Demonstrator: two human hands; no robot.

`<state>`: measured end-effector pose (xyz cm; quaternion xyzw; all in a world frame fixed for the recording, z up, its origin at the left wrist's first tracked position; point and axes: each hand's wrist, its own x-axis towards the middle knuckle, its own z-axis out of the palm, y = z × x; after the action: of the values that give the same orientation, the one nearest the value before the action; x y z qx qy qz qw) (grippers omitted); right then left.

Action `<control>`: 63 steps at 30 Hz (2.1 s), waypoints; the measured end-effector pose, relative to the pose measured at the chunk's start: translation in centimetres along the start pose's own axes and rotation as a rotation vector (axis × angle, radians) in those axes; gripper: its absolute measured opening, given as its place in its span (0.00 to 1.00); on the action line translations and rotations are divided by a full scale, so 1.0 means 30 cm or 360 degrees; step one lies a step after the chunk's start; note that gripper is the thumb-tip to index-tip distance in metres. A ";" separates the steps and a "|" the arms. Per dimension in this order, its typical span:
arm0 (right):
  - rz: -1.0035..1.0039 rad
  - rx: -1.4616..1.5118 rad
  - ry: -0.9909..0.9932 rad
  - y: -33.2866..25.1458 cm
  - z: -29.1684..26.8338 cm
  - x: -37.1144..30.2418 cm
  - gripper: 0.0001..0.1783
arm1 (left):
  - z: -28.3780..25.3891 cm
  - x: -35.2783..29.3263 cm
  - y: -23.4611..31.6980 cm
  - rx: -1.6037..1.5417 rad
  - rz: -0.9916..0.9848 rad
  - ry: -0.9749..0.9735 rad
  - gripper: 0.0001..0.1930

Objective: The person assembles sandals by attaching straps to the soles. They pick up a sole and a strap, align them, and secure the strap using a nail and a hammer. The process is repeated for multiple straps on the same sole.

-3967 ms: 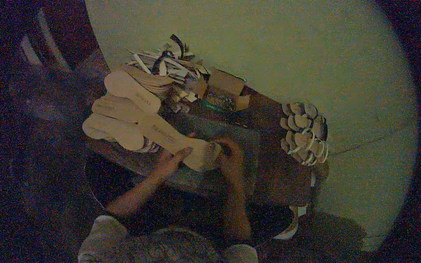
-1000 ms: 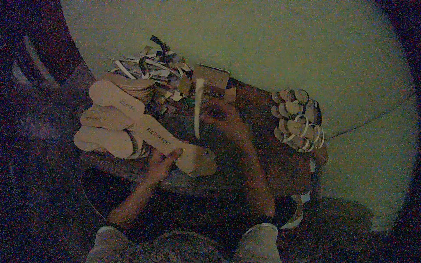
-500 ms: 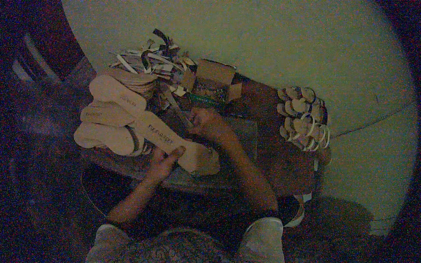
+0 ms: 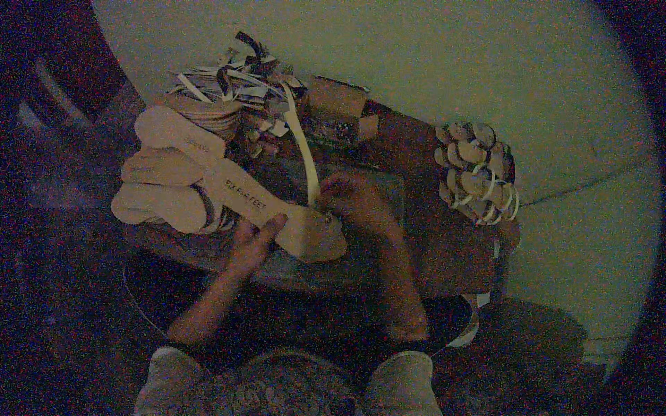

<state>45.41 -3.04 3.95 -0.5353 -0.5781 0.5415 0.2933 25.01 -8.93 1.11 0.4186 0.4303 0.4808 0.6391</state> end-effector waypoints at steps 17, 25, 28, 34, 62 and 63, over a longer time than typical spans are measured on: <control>0.0019 0.0134 -0.0085 -0.039 0.038 -0.035 0.18 | -0.002 0.009 -0.025 -0.0072 -0.0010 -0.0042 0.18; 0.0070 0.0080 -0.0141 -0.049 0.032 -0.034 0.13 | 0.008 -0.001 0.001 0.0049 0.0002 -0.0021 0.18; 0.0076 0.0078 -0.0172 -0.032 0.032 -0.028 0.13 | 0.006 0.000 -0.009 0.0002 0.0025 -0.0033 0.16; 0.0034 -0.0090 -0.0142 0.001 0.019 -0.025 0.14 | 0.013 -0.013 0.035 0.0188 0.0059 -0.0071 0.16; -0.0418 -0.1366 0.0345 -0.085 -0.070 0.473 0.10 | -0.014 -0.005 -0.016 0.0117 0.0205 0.0075 0.14; -0.0439 -0.1335 0.0288 -0.066 -0.067 0.497 0.10 | -0.019 -0.004 -0.024 0.0139 0.0209 0.0069 0.14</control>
<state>42.86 11.87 2.69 -0.5711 -0.7855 0.1672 0.1699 24.61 -9.12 0.28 0.4628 0.4362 0.5116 0.5778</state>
